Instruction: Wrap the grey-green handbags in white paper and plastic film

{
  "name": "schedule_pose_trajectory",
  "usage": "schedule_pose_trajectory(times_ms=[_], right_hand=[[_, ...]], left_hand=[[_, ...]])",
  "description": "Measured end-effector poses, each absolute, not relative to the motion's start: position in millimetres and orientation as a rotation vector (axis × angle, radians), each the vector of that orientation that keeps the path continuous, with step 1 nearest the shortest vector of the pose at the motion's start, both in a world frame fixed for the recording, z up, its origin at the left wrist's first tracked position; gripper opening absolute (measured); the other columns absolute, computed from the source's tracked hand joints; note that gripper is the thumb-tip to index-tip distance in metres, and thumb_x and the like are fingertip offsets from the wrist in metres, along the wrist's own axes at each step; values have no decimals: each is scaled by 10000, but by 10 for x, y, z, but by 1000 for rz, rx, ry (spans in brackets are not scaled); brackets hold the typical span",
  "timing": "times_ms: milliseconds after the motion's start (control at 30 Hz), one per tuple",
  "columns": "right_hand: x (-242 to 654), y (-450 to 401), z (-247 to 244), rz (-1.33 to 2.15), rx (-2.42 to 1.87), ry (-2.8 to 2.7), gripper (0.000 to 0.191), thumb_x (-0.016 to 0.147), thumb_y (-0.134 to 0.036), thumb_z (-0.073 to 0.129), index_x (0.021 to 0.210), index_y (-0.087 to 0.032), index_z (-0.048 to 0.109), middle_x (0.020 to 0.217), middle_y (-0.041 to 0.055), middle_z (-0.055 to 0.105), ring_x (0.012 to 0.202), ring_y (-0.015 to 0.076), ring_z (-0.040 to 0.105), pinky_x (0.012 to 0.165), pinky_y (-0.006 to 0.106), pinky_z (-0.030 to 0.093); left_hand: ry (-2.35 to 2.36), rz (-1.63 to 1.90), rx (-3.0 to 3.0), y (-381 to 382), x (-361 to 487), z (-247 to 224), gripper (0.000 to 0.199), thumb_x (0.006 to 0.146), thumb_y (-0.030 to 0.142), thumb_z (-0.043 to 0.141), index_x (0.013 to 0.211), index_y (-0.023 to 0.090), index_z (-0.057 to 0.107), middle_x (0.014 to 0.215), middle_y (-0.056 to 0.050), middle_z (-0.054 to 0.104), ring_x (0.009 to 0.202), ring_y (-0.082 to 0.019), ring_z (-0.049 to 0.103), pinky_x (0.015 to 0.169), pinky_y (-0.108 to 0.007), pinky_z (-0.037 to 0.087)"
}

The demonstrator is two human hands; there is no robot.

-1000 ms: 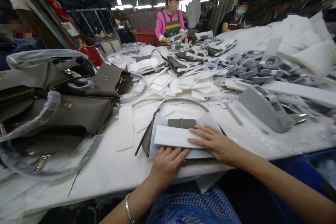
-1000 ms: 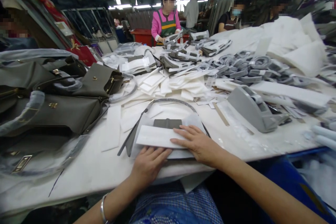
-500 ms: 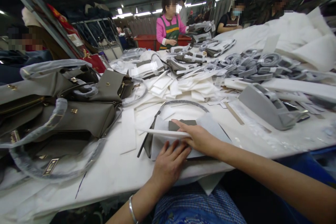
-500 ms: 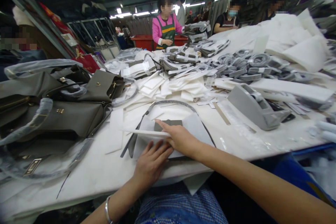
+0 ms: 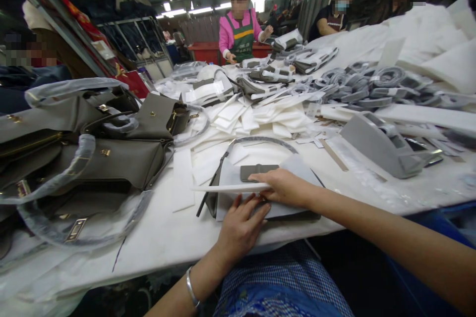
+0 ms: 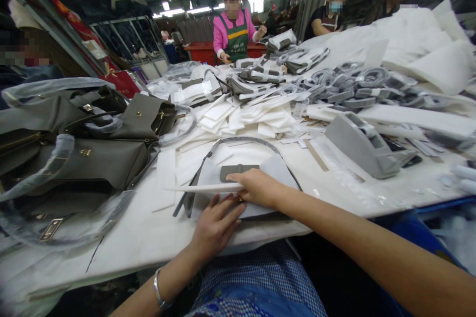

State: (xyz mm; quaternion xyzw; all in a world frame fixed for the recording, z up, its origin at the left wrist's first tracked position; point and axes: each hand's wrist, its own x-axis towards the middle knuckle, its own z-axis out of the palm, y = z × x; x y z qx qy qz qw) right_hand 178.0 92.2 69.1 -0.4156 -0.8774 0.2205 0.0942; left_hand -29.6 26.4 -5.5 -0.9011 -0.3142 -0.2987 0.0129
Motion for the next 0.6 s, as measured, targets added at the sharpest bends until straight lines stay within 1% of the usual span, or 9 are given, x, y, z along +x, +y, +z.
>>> schedule_pose_trajectory(times_ms=[100,133,167,200,300,367,467,533,600], right_hand=[[1755,841,683,653,-1299,-2526,237,855,-163,598,1061,-206,708,946,54,763,888,225,709,773,278,486],[1770,822,692,651,-1286,-2511,223,864,-156,573,1029,-212,714,936,45,762,886,216,707,773,274,490],[1800,808,707,626,-1266,-2492,272,867,-136,546,1067,-217,712,979,46,761,919,213,703,795,277,498],[1843,798,726,576,-1243,-2470,368,861,-104,517,1164,-224,690,1069,54,752,985,211,693,838,285,504],[2031,769,780,313,-1161,-2453,657,830,-7,434,1433,-254,518,1366,62,630,1213,208,597,1016,340,468],[2173,742,787,158,-1097,-2548,665,873,-18,426,1481,-284,458,1459,57,553,1288,225,536,1084,398,427],[2346,707,730,36,-1072,-2708,595,932,-88,470,1486,-303,450,1471,75,537,1274,263,537,1078,454,426],[2407,700,666,27,-1077,-2746,582,944,-101,473,1488,-308,447,1465,88,543,1260,270,544,1069,465,425],[2420,697,614,49,-1083,-2750,564,960,-111,458,1485,-317,451,1458,90,550,1262,268,544,1067,471,413]], left_hand=[[-973,-935,-2808,271,-296,-58,360,979,212,541,1336,215,586,1376,-89,611,1329,-246,526,1145,-496,396],[-968,-938,-2808,273,-296,-57,359,978,213,543,1335,215,587,1375,-90,612,1327,-245,527,1147,-496,395],[-962,-942,-2807,274,-296,-54,357,979,213,542,1333,217,590,1369,-89,615,1324,-243,530,1149,-493,394],[-958,-947,-2804,273,-297,-51,352,981,215,538,1329,221,593,1359,-86,622,1320,-239,534,1152,-490,392],[-979,-945,-2798,257,-301,-49,344,989,240,531,1326,239,598,1338,-78,633,1284,-238,562,1124,-466,429],[-1019,-937,-2790,242,-302,-61,358,993,271,530,1346,243,587,1275,-85,665,1184,-229,624,1028,-400,506],[-1074,-909,-2770,231,-301,-88,375,996,301,529,1365,258,576,1065,-65,723,946,-199,694,846,-319,563],[-1081,-878,-2757,238,-305,-98,366,994,302,531,1355,274,587,997,-54,721,880,-196,693,814,-316,559],[-1059,-843,-2765,249,-318,-98,360,990,299,541,1344,274,599,1023,-64,711,899,-204,684,832,-325,546]])
